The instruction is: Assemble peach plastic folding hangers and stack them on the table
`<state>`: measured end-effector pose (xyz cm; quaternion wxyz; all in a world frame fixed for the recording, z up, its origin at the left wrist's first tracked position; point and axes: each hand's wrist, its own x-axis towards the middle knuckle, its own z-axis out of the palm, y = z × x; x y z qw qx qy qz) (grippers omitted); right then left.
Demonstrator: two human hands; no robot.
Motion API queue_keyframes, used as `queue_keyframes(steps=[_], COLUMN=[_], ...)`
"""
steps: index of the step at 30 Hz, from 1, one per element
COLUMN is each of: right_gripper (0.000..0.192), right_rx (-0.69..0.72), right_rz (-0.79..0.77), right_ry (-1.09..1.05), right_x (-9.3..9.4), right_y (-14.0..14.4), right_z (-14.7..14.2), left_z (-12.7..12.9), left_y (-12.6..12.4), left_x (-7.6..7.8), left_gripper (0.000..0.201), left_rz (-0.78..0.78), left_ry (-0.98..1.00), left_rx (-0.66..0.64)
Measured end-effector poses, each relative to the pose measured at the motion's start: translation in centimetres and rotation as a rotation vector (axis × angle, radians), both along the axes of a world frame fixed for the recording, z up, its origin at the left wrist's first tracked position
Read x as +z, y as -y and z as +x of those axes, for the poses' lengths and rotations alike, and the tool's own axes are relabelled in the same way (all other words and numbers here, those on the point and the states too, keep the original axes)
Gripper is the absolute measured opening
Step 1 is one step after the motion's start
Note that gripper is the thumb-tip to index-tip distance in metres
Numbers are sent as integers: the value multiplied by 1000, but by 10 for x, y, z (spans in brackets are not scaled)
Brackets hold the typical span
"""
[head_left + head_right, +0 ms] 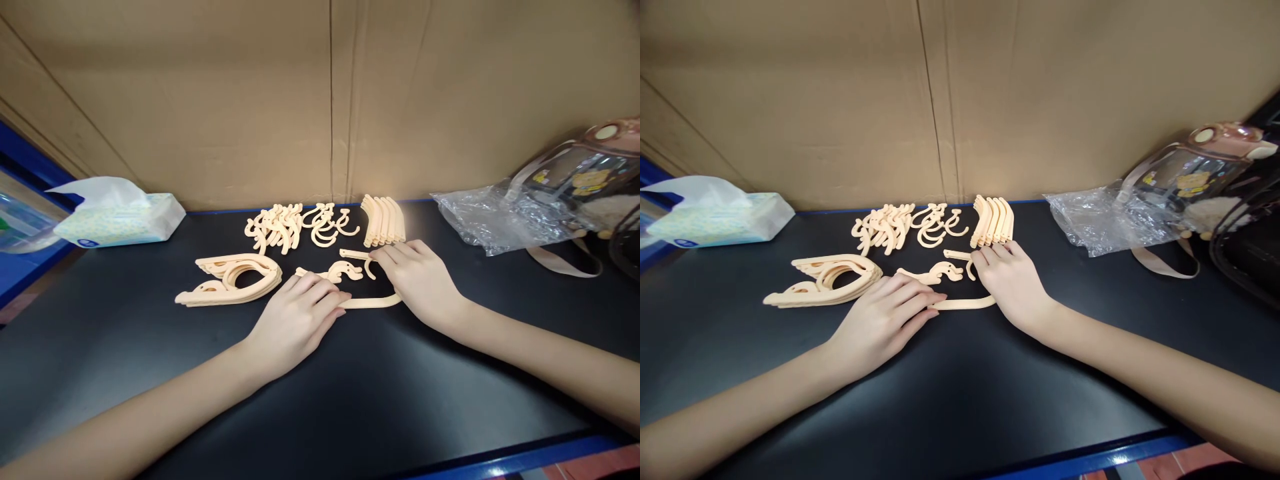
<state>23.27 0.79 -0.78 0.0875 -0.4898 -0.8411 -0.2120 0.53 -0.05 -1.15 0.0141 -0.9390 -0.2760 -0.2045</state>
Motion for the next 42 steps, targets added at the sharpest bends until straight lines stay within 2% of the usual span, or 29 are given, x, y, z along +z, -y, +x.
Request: queue_keyframes(steps=[4, 7, 12, 15, 17, 20, 24, 32, 42], right_gripper=[27, 28, 25, 27, 28, 21, 22, 21, 14], right_rx=[3, 27, 203, 310, 327, 366, 460, 490, 423], right_rz=[-33, 7, 42, 32, 30, -54, -112, -75, -153], right_ry=[27, 61, 27, -10, -4, -1, -27, 53, -26], right_x=[2, 13, 32, 25, 16, 7, 6, 2, 0], right_y=[0, 3, 18, 28, 31, 29, 24, 23, 23], right_z=[0, 0, -5, -8, -8, -4, 1, 5, 5], left_z=[0, 1, 1, 1, 0, -1, -3, -2, -2], left_y=[0, 0, 2, 1, 0, -2, -3, -5, -3], left_x=[0, 2, 5, 5, 3, -1, -6, -6, -5], left_gripper=[21, 20, 22, 21, 22, 39, 57, 39, 32], left_rz=[-32, -64, -93, -86, -93, -141, -187, -131, -141], left_ry=[4, 17, 58, 111, 119, 105, 82, 37, 84], left_rx=[-5, -9, 9, 55, 62, 51, 84, 96, 81])
